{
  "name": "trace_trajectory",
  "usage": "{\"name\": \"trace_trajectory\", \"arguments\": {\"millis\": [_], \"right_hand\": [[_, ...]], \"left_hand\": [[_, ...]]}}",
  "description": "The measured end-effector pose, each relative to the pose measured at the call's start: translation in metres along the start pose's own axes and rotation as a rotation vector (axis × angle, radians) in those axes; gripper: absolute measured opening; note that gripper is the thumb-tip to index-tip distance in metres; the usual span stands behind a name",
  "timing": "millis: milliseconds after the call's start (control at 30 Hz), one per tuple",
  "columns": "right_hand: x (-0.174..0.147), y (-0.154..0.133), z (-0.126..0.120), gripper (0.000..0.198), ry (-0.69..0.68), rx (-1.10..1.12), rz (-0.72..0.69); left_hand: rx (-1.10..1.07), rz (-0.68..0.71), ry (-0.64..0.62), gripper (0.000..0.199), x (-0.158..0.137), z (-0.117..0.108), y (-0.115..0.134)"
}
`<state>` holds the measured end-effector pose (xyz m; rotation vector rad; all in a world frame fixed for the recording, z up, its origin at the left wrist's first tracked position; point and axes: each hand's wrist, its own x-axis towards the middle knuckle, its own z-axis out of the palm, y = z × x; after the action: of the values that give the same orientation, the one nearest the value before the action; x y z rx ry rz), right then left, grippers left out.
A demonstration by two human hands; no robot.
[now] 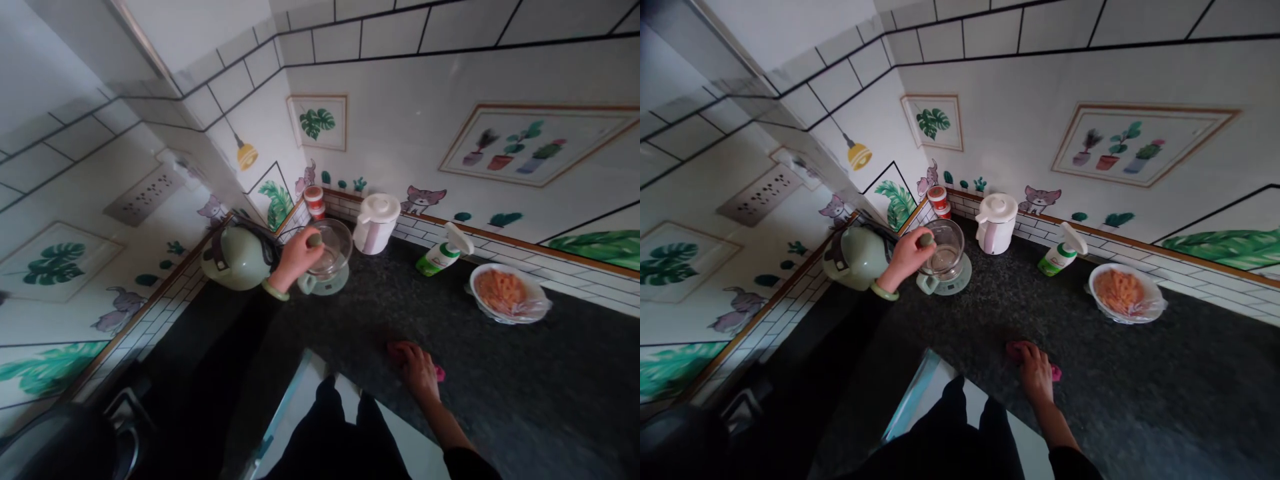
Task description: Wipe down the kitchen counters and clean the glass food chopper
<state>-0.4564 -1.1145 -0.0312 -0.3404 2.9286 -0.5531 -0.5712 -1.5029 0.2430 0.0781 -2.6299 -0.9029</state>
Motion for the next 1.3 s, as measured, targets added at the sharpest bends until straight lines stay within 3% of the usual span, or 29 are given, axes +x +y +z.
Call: {"name": "trace_trajectory", "arguments": {"millis": [133,267,700,1033,1133,1200,1300], "right_hand": [[0.003,-0.005,-0.002,0.053,-0.002,0.0,0.022],[0.004,-0.006,-0.003,0.053,0.002,0.027,0.024],[0.006,-0.003,0.008,0.047,0.072,0.014,-0.007],[0.007,-0.004,0.004,0.051,0.028,0.0,0.036],[0.007,-0.004,0.003,0.051,0.01,0.013,0.032],[0.007,-0.004,0.004,0.053,0.01,0.016,0.037],[0.006,-0.004,0.005,0.052,0.009,0.013,0.05]], "left_hand": [[0.181,-0.043,-0.085,0.017,0.034,0.001,-0.026],[0.292,-0.048,-0.155,0.017,0.044,0.012,-0.037],[0.339,-0.036,-0.196,0.016,0.041,0.022,-0.051],[0.291,-0.053,-0.193,0.02,0.038,0.03,-0.056],[0.203,-0.064,-0.083,0.049,0.026,0.027,-0.059],[0.133,-0.093,0.12,0.068,0.006,0.028,-0.064],[-0.036,-0.236,0.414,0.07,-0.038,0.043,-0.078]]}}
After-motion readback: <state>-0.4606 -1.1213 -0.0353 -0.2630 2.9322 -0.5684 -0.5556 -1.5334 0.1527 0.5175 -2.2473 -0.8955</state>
